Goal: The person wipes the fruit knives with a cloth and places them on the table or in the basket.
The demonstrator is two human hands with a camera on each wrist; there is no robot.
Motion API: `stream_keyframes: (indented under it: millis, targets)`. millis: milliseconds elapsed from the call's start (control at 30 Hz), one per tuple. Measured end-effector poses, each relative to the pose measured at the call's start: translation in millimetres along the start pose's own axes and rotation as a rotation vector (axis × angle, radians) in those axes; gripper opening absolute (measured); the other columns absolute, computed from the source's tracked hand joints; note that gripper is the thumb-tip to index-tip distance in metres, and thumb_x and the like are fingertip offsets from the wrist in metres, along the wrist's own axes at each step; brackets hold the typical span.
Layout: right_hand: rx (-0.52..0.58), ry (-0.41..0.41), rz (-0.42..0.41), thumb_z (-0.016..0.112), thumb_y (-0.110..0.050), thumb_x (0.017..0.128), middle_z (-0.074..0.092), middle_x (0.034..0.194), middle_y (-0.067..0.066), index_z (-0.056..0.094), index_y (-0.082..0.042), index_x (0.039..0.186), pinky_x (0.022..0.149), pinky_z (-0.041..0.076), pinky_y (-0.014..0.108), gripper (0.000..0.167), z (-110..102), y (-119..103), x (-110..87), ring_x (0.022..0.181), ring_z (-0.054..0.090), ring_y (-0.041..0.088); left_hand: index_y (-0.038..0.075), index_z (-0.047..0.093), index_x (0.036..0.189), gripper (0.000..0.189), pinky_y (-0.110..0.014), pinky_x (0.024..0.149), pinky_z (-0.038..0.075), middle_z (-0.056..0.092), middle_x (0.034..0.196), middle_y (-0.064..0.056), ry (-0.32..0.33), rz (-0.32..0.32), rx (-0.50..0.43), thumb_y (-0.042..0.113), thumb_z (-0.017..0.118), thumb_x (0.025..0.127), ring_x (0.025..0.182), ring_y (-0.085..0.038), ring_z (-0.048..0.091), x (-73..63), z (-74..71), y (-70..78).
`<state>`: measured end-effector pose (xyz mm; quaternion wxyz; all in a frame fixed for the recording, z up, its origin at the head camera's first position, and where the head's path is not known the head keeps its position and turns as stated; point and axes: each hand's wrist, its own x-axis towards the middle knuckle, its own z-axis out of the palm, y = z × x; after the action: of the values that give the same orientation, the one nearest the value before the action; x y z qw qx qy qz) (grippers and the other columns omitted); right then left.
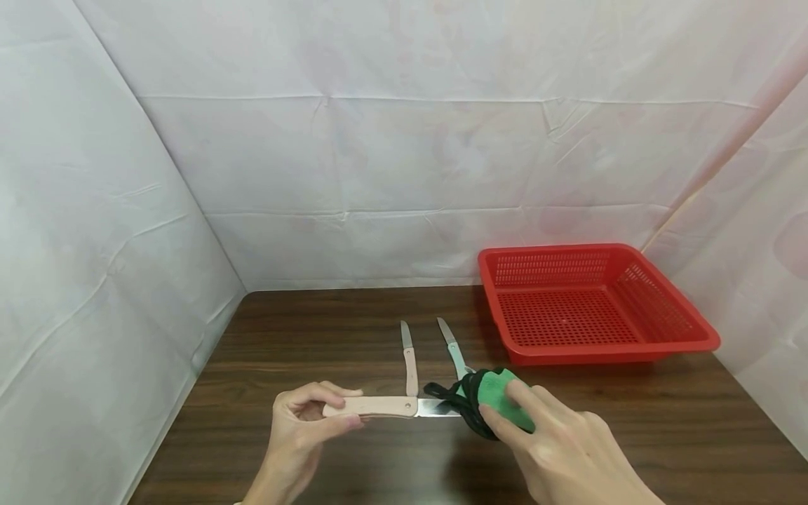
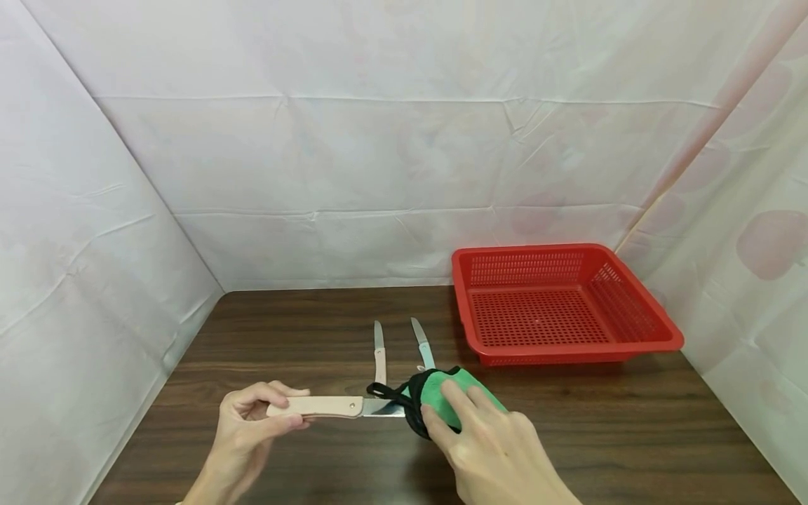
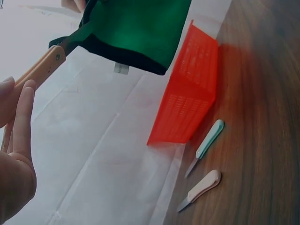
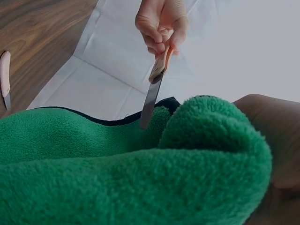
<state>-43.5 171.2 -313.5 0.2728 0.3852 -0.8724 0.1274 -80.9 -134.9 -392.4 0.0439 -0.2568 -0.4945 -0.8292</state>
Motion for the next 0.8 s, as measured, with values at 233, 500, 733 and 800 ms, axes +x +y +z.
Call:
stream_keyframes:
  millis: [233, 500, 733, 800]
  targets:
    - [-0.048, 0.03, 0.007, 0.021, -0.032, 0.095, 0.055, 0.1, 0.007, 0.072, -0.015, 0.105, 0.035, 0.033, 0.007, 0.054, -1.1, 8.3, -7.8, 0.071, 0.051, 0.013, 0.007, 0.069, 0.084, 0.036, -0.044, 0.069, 0.06, 0.07, 0.095, -0.014, 0.038, -0.026, 0.043, -0.025, 0.06, 0.071, 0.076, -0.034, 0.069, 5.1, -6.0, 4.7]
    - [-0.082, 0.029, 0.019, 0.017, -0.032, 0.095, 0.054, 0.098, 0.006, 0.071, -0.015, 0.098, 0.034, 0.022, 0.006, 0.057, 2.3, 14.1, -19.8, 0.067, 0.047, 0.011, 0.006, 0.069, 0.082, 0.028, -0.051, 0.068, 0.058, 0.069, 0.094, -0.016, 0.096, -0.092, 0.096, -0.02, 0.067, 0.071, 0.084, -0.028, 0.068, 20.8, -1.3, -2.9]
    - [-0.054, -0.124, 0.098, 0.072, -0.016, 0.075, 0.046, 0.093, -0.002, 0.072, -0.021, 0.102, 0.037, 0.025, 0.004, 0.028, 3.7, 15.6, -29.9, 0.066, 0.041, 0.006, 0.004, 0.069, 0.082, 0.023, -0.045, 0.067, 0.061, 0.069, 0.096, -0.022, 0.137, -0.125, 0.098, -0.016, 0.071, 0.071, 0.075, -0.026, 0.069, 39.0, 8.2, -20.7]
    - [-0.043, -0.162, 0.112, 0.08, -0.006, 0.056, 0.045, 0.092, -0.003, 0.072, -0.022, 0.103, 0.038, 0.026, 0.004, 0.05, 4.4, 16.7, -31.7, 0.067, 0.041, 0.006, 0.001, 0.069, 0.084, 0.021, -0.043, 0.067, 0.061, 0.067, 0.098, -0.025, 0.155, -0.137, 0.091, -0.015, 0.072, 0.071, 0.075, -0.025, 0.069, 44.7, 11.3, -27.2]
